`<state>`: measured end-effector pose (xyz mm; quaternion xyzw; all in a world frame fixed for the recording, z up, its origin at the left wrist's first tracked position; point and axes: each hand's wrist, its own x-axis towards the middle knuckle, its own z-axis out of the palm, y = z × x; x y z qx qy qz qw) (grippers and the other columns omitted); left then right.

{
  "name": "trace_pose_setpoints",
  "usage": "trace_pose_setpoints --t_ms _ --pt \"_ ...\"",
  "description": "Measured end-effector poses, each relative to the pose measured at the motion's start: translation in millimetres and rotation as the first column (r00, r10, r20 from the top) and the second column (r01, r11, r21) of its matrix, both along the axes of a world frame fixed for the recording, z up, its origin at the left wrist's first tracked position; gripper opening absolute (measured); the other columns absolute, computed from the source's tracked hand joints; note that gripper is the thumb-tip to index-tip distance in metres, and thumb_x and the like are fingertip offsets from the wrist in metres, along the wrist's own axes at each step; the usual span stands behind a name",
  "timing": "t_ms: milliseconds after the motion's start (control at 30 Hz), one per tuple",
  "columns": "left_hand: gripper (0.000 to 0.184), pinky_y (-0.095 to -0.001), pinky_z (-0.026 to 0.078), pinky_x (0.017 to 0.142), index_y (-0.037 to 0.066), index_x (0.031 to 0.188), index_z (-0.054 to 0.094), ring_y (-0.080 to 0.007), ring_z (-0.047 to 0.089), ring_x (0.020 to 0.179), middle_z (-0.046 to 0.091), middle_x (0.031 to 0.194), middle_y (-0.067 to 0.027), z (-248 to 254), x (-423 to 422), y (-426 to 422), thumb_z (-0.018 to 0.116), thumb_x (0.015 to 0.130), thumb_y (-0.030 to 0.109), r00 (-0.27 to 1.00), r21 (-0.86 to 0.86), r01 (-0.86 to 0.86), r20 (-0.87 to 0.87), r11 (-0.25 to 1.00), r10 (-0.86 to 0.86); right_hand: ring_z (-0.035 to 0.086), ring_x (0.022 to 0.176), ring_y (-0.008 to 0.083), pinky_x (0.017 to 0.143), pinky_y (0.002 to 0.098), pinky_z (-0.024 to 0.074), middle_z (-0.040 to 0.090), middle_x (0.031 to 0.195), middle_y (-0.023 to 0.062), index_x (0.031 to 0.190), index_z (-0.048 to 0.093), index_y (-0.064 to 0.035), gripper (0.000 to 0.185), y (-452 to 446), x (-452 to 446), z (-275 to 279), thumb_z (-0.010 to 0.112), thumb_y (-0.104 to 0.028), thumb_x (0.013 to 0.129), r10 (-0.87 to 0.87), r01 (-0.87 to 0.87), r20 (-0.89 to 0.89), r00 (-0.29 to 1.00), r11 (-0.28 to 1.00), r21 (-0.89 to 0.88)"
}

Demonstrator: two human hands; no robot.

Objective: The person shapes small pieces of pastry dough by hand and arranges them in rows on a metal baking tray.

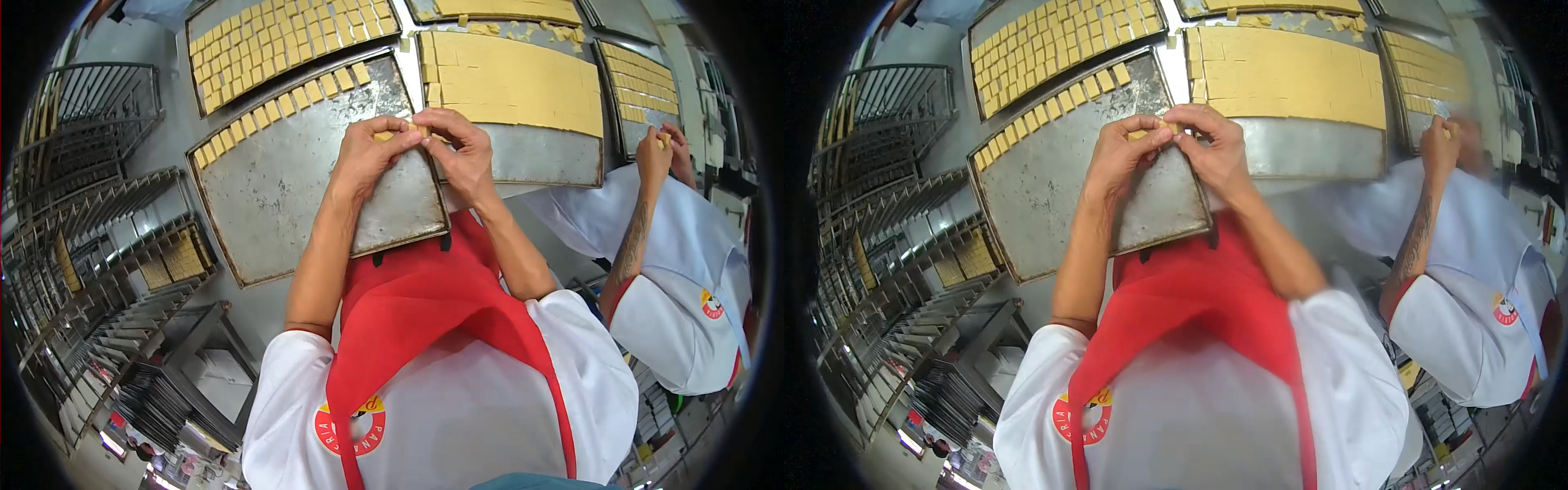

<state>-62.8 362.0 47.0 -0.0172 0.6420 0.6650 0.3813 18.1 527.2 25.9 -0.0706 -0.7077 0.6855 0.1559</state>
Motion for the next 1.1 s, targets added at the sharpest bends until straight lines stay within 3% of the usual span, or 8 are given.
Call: trace_pose_setpoints --t_ms 167,267,333,567,900,933,967,1100 --pt "0.023 -0.0267 0.045 0.057 0.001 0.101 0.079 -0.0088 0.056 0.062 0.071 0.079 -0.0038 -12 -12 -14 0.085 0.088 0.019 0.994 -0.044 0.08 -0.072 0.996 -0.083 0.067 0.116 0.0184 0.098 0.0307 0.0566 0.069 0.126 0.01 0.12 0.073 0.0021 0.031 -1 -7 -2 0.071 0.009 0.09 0.038 -0.02 0.147 0.988 0.993 -0.118" --pt "0.018 -0.0349 0.051 0.062 0.002 0.099 0.079 -0.0189 0.063 0.062 0.073 0.08 -0.0106 -5 -22 -11 0.082 0.087 0.016 0.859 -0.283 0.014 -0.488 0.959 -0.156 0.07 0.108 0.0173 0.094 0.0296 0.0582 0.07 0.126 0.011 0.12 0.073 0.0021 0.032 1 -15 -13 0.071 0.009 0.089 -0.056 0.081 0.115 0.992 0.97 -0.23" --pt "0.014 -0.0425 0.053 0.065 0.005 0.098 0.078 -0.0311 0.067 0.068 0.071 0.082 -0.0139 -3 -30 -1 0.079 0.086 0.013 0.447 -0.266 -0.289 -0.887 0.92 -0.116 0.072 0.102 0.0189 0.092 0.0302 0.0593 0.069 0.126 0.0138 0.121 0.073 0.003 0.032 7 -19 -9 0.071 0.008 0.09 -0.194 0.228 0.177 0.965 0.953 -0.201" --pt "0.006 -0.0409 0.054 0.066 0.011 0.093 0.078 -0.03 0.07 0.078 0.07 0.088 -0.0068 -42 -63 17 0.077 0.088 0.013 0.228 -0.442 -0.398 -0.897 0.804 -0.38 0.074 0.094 0.0224 0.078 0.034 0.0636 0.069 0.115 0.0131 0.134 0.063 0.0061 0.043 21 -11 -1 0.072 0.004 0.092 -0.254 0.307 0.221 0.942 0.918 -0.253" --pt "0.018 -0.0408 0.056 0.07 0.007 0.1 0.08 -0.0313 0.072 0.08 0.073 0.089 -0.0122 -11 -28 14 0.076 0.092 0.023 0.475 -0.351 -0.342 -0.865 0.872 -0.163 0.065 0.089 0.0096 0.077 0.0231 0.0538 0.071 0.108 0.0045 0.134 0.068 -0.0042 0.049 7 -3 14 0.078 0.004 0.086 -0.228 0.222 0.16 0.96 0.973 0.057" --pt "0.027 -0.0373 0.055 0.074 0.006 0.107 0.079 -0.0268 0.073 0.083 0.076 0.091 -0.0121 -4 -21 11 0.078 0.092 0.028 0.699 -0.353 -0.212 -0.707 0.911 -0.111 0.065 0.089 0.0089 0.076 0.0232 0.0532 0.072 0.105 0.0038 0.133 0.069 -0.0051 0.05 3 -3 18 0.079 0.003 0.085 -0.22 0.187 0.159 0.962 0.962 0.199" --pt "0.036 -0.0338 0.055 0.078 0.004 0.114 0.079 -0.0223 0.074 0.086 0.078 0.093 -0.012 2 -15 7 0.079 0.092 0.032 0.869 -0.314 -0.093 -0.489 0.945 -0.077 0.069 0.09 0.0159 0.077 0.0289 0.0552 0.074 0.102 0.0078 0.132 0.069 -0.0064 0.051 1 -2 14 0.078 0.003 0.082 -0.189 0.163 0.083 0.979 0.954 0.253" --pt "0.037 -0.0286 0.054 0.079 -0.001 0.108 0.08 -0.0127 0.068 0.083 0.077 0.088 -0.0075 6 12 -11 0.081 0.092 0.032 0.961 -0.211 -0.049 -0.277 0.976 -0.011 0.07 0.095 0.0366 0.082 0.0446 0.0572 0.074 0.108 0.0178 0.131 0.069 -0.0064 0.05 -12 -4 18 0.075 0.001 0.082 0.054 -0.012 -0.074 0.996 0.879 0.477"
